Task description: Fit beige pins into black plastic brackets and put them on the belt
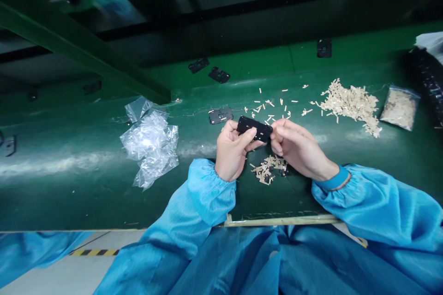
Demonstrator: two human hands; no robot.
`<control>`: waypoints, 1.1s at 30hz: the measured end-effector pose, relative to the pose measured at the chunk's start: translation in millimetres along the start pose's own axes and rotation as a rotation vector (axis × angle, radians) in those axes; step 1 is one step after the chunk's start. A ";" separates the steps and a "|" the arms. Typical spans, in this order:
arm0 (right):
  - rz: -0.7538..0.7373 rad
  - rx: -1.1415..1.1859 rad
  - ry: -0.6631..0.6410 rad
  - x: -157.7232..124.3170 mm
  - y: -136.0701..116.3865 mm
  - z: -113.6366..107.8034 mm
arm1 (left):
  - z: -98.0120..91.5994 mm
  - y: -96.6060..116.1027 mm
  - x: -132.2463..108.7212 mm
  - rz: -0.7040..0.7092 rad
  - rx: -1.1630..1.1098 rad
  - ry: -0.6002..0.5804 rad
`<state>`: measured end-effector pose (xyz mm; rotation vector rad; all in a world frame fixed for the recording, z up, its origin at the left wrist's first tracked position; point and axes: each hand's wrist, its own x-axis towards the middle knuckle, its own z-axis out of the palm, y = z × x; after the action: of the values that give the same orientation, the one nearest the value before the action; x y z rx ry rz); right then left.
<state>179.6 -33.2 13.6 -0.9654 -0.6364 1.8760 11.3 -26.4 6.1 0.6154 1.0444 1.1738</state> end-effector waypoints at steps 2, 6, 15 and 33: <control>0.002 0.007 -0.012 0.3 0.1 -0.2 | 0.0 -1.0 -0.4 0.030 0.038 0.013; 0.045 0.030 -0.046 2.1 0.7 -2.1 | -1.8 -2.9 -0.1 0.096 0.099 -0.008; 0.164 0.032 -0.063 4.7 -5.3 -4.2 | -3.9 -0.9 0.4 0.128 0.182 -0.087; -0.146 -0.257 0.190 34.7 -39.4 -11.1 | -32.5 42.3 84.6 0.455 0.835 -0.136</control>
<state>198.0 16.1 24.2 -1.2121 -0.8232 1.5771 -33.7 62.7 0.0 1.6311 1.3067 1.0211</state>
